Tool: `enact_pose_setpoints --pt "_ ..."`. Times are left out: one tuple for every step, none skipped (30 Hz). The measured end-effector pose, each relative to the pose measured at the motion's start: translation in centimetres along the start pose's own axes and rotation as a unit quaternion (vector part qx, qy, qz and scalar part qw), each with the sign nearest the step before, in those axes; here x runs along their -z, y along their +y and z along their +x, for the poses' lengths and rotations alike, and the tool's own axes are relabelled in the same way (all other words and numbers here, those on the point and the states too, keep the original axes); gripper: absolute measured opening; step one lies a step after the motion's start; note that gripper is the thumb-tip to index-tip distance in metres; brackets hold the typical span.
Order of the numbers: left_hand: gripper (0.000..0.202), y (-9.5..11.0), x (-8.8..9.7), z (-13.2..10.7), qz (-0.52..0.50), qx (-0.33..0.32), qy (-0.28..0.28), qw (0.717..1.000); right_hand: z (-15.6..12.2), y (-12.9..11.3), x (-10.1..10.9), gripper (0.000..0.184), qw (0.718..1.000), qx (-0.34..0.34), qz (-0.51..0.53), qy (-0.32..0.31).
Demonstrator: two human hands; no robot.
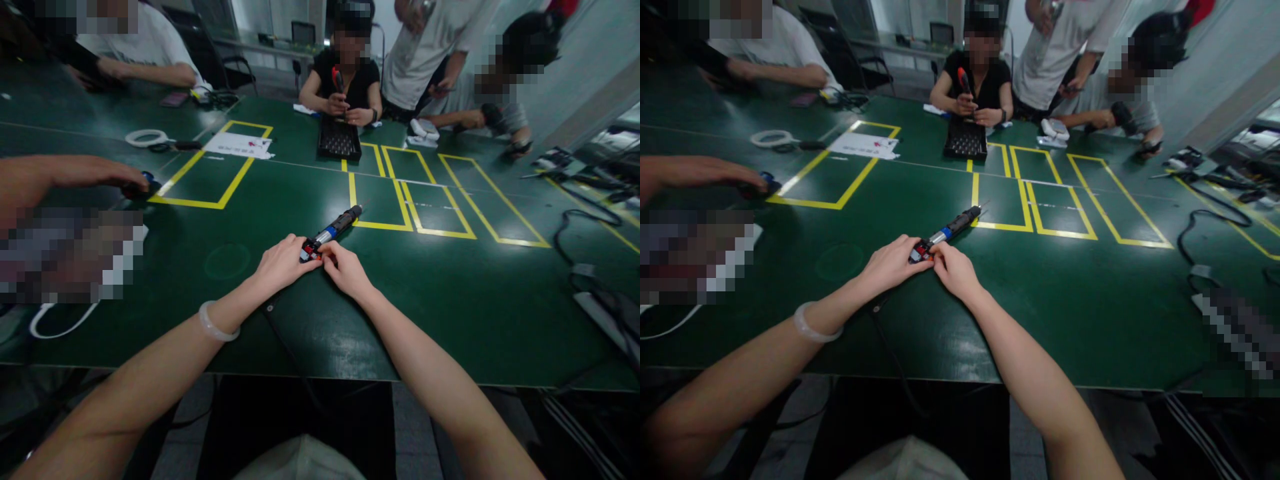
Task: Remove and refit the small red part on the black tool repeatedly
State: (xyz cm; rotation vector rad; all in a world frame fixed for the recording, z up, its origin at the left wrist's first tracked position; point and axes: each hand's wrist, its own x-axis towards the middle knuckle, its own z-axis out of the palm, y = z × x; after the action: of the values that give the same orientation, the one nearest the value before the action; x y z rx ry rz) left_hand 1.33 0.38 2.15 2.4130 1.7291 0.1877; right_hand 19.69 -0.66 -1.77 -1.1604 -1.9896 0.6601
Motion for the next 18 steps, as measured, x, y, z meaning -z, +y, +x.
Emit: enact_pose_setpoints --pt "0.055 -0.2 0.0 0.1 0.001 0.0 -0.002 1.0 0.0 0.1 0.0 0.02 1.0 -0.003 0.002 0.0" --pt "0.054 -0.4 0.1 0.2 0.004 -0.001 -0.004 1.0 0.0 0.1 0.0 0.02 1.0 -0.005 0.003 0.0" --pt "0.054 -0.5 0.2 0.2 0.009 -0.002 -0.006 1.0 0.0 0.2 0.1 0.021 1.0 -0.006 0.004 -0.001" --pt "0.053 -0.7 0.3 0.3 0.018 -0.004 -0.006 1.0 -0.1 0.2 0.1 0.021 1.0 -0.008 0.004 -0.002" --pt "0.051 -0.9 0.5 0.3 0.028 -0.007 -0.007 1.0 -0.1 0.3 0.2 0.021 1.0 -0.01 0.003 -0.003" --pt "0.05 -1.0 0.6 0.3 0.039 -0.01 -0.005 0.999 0.0 0.3 0.3 0.02 1.0 -0.013 0.001 -0.003" --pt "0.05 -1.1 0.7 0.3 0.051 -0.015 -0.003 0.999 0.0 0.3 0.3 0.02 1.0 -0.014 0.0 -0.004" --pt "0.05 -1.3 0.8 0.3 0.061 -0.019 0.0 0.998 0.0 0.3 0.4 0.019 1.0 -0.014 -0.002 -0.003" --pt "0.05 -1.5 0.9 0.3 0.071 -0.021 0.003 0.997 0.0 0.3 0.5 0.018 1.0 -0.013 -0.003 -0.003" --pt "0.05 -1.7 1.0 0.4 0.079 -0.02 0.005 0.997 0.0 0.2 0.5 0.018 1.0 -0.009 -0.004 -0.004" --pt "0.051 -1.9 1.0 0.5 0.085 -0.017 0.006 0.996 0.0 0.2 0.6 0.017 1.0 -0.006 -0.004 -0.005" --pt "0.051 -2.2 1.1 0.6 0.089 -0.013 0.008 0.996 0.0 0.2 0.6 0.017 1.0 -0.002 -0.005 -0.005" --pt "0.051 -2.7 1.1 0.8 0.091 -0.007 0.01 0.996 0.0 0.2 0.7 0.017 1.0 0.0 -0.006 -0.006" --pt "0.051 -3.2 1.1 1.0 0.093 -0.001 0.013 0.996 0.0 0.2 0.7 0.017 1.0 0.002 -0.007 -0.005" --pt "0.051 -3.7 1.2 1.2 0.093 0.008 0.016 0.996 -0.1 0.2 0.7 0.017 1.0 0.003 -0.008 -0.004" --pt "0.051 -4.4 1.3 1.5 0.092 0.017 0.018 0.995 -0.1 0.2 0.8 0.017 1.0 0.003 -0.009 -0.003" --pt "0.051 -5.2 1.4 1.7 0.09 0.028 0.02 0.995 -0.1 0.2 0.8 0.017 1.0 0.003 -0.01 -0.002" --pt "0.052 -6.0 1.5 1.9 0.086 0.041 0.021 0.995 -0.1 0.3 0.8 0.017 1.0 0.003 -0.01 -0.001"
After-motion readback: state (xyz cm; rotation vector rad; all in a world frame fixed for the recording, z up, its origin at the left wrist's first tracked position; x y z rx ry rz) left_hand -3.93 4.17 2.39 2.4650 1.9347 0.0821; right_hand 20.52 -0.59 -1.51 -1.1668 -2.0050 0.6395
